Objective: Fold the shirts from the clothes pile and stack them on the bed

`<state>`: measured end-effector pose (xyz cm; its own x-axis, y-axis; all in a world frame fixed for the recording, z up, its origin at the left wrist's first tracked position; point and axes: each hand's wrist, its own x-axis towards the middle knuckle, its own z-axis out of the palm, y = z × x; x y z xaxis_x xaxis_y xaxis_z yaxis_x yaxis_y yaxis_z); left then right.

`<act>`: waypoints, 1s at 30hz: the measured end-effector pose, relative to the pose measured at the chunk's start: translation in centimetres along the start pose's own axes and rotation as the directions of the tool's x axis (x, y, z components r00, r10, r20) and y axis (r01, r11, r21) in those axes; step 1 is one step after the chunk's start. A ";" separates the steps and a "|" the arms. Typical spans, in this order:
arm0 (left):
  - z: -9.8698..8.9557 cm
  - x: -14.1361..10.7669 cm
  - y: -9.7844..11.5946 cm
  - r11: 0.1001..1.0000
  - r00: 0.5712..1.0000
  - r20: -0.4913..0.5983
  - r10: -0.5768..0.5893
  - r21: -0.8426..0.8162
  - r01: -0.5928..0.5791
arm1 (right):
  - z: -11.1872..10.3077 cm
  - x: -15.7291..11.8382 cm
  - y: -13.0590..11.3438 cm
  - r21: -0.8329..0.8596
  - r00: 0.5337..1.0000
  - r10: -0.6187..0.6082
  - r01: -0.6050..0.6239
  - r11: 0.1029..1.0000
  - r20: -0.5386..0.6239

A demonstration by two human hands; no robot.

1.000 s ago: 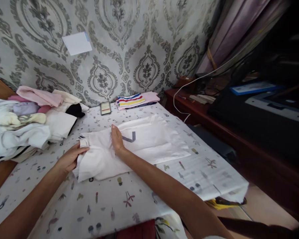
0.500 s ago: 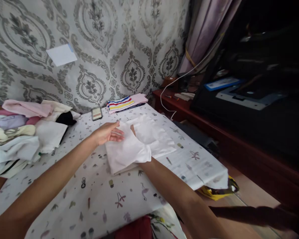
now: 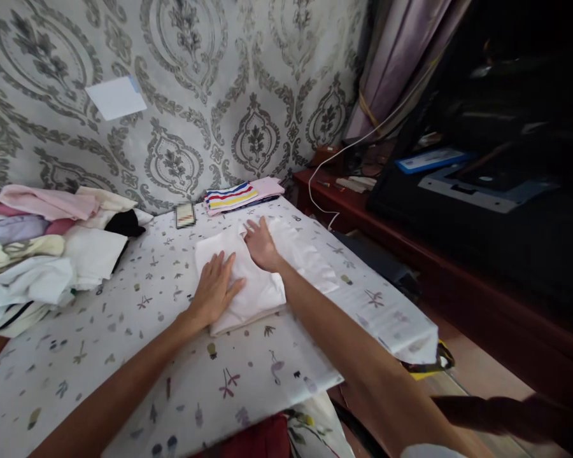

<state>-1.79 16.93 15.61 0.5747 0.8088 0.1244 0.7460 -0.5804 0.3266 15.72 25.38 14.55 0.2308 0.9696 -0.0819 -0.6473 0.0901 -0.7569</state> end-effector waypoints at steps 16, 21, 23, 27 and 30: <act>-0.1 6.8 -3.3 0.972 0.995 0.046 -0.091 0.222 0.079 | -0.1 -5.0 0.9 -0.924 0.939 0.050 0.344 -0.165 0.340; -0.3 5.9 -3.9 0.991 0.975 -0.205 -0.088 -0.115 0.066 | 0.0 -5.1 -0.3 -0.950 0.951 0.029 0.310 -0.034 0.309; -1.0 4.7 -4.0 0.934 0.916 -0.335 -0.221 -0.342 0.100 | 0.2 -5.0 -0.8 -0.942 0.965 -0.038 0.261 0.212 0.259; -3.0 1.3 -4.0 0.449 0.747 -0.110 -0.656 -0.852 0.269 | 1.1 -4.1 -0.9 -0.794 0.980 -0.148 0.196 0.575 0.135; -4.4 -0.7 -3.7 0.045 0.729 0.209 -0.652 -0.949 0.312 | 1.4 -2.7 0.3 -0.493 0.989 -0.144 0.105 0.863 -0.043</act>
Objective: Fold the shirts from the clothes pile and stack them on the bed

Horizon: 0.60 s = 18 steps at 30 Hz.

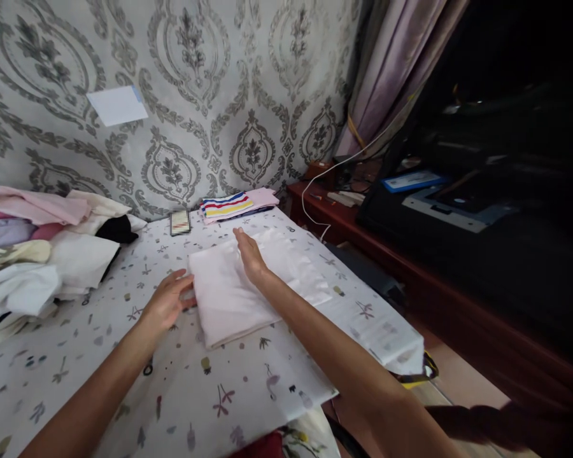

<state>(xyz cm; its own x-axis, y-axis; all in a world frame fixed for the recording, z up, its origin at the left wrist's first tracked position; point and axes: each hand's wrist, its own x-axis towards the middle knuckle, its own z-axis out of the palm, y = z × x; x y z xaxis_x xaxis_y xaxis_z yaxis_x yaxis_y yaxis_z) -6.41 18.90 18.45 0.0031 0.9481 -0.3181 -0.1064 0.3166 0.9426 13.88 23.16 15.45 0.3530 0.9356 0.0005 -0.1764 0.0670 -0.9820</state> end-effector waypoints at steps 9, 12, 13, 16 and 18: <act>1.8 -2.1 0.1 0.978 0.969 0.130 -0.209 0.048 0.205 | 0.2 1.2 3.1 0.227 0.991 0.113 -0.095 0.969 -0.068; 3.1 -2.4 0.8 0.998 0.987 0.145 -0.068 0.028 0.064 | 0.3 1.0 2.6 0.204 0.991 0.127 -0.117 0.972 -0.036; 3.7 -2.5 1.3 0.999 0.988 0.154 -0.023 0.032 0.018 | 0.3 1.0 2.3 0.195 0.991 0.133 -0.127 0.973 -0.021; 7.0 -2.8 3.2 0.992 0.979 0.191 0.071 0.085 -0.088 | -0.5 1.0 1.1 0.171 0.989 0.146 -0.148 0.974 0.025; 10.3 -2.8 4.4 0.985 0.967 0.239 0.092 0.121 -0.124 | -2.4 1.1 0.0 0.170 0.988 0.148 -0.153 0.973 0.045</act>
<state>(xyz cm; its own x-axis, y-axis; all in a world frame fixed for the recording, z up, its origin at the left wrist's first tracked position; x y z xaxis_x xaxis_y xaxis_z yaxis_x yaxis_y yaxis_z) 3.35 17.99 24.49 0.2312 0.9529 -0.1964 0.0148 0.1984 0.9800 16.44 23.35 15.03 0.2815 0.9499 -0.1361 -0.3821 -0.0191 -0.9239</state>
